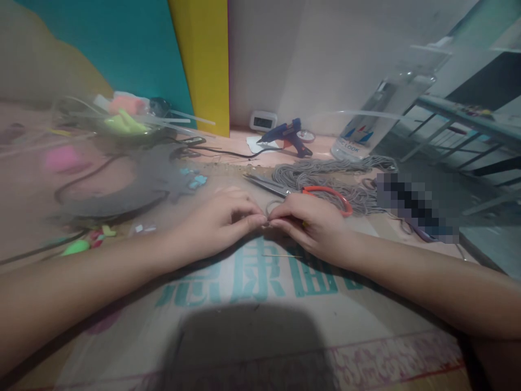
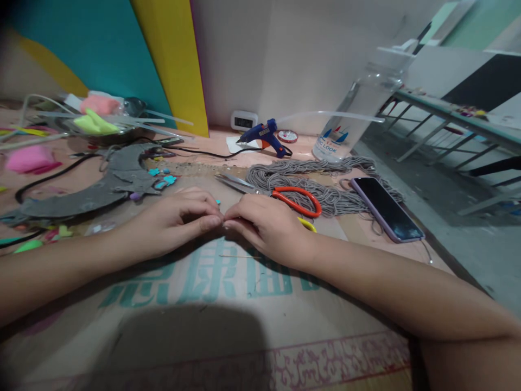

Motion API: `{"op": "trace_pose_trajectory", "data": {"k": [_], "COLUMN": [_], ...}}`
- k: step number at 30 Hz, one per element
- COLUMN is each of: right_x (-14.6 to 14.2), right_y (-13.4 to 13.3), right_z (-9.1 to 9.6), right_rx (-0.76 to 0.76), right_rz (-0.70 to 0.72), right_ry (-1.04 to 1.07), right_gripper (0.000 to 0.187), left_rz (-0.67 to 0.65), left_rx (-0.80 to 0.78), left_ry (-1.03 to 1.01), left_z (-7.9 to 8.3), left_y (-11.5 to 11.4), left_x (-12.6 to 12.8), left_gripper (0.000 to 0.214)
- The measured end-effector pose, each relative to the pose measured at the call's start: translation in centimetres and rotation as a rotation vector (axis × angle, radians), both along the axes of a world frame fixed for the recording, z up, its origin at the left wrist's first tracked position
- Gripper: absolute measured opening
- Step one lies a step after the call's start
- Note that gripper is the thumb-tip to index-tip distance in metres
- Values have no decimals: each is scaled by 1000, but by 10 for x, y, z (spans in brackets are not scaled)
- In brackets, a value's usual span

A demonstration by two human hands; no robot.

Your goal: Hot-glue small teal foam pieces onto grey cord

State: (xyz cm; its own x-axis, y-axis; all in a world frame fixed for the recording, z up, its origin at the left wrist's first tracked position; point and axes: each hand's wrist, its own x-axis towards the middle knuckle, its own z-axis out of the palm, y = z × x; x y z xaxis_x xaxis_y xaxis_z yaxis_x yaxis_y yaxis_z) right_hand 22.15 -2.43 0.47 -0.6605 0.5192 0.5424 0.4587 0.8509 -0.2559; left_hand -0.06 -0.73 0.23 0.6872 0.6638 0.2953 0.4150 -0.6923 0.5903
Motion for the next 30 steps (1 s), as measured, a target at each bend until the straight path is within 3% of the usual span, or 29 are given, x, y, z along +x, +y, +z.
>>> {"op": "trace_pose_trajectory", "data": {"k": [8,14,30], "right_x": [0,0,0], "right_y": [2,-1,1], "right_z": [-1,0,0], "right_rx": [10,25,7], "right_rz": [-4,0,19], "right_ry": [-1,-15,-4], "right_gripper": [13,15,16], "left_rz": [-45,-33,-34], "left_rx": [8,5,166], "left_ry": [-7,-14,-9], "left_z": [2,3,-1], "left_y": [-1,-2,2], "left_x": [-1,0,-4], "left_gripper": [32,21,12]}}
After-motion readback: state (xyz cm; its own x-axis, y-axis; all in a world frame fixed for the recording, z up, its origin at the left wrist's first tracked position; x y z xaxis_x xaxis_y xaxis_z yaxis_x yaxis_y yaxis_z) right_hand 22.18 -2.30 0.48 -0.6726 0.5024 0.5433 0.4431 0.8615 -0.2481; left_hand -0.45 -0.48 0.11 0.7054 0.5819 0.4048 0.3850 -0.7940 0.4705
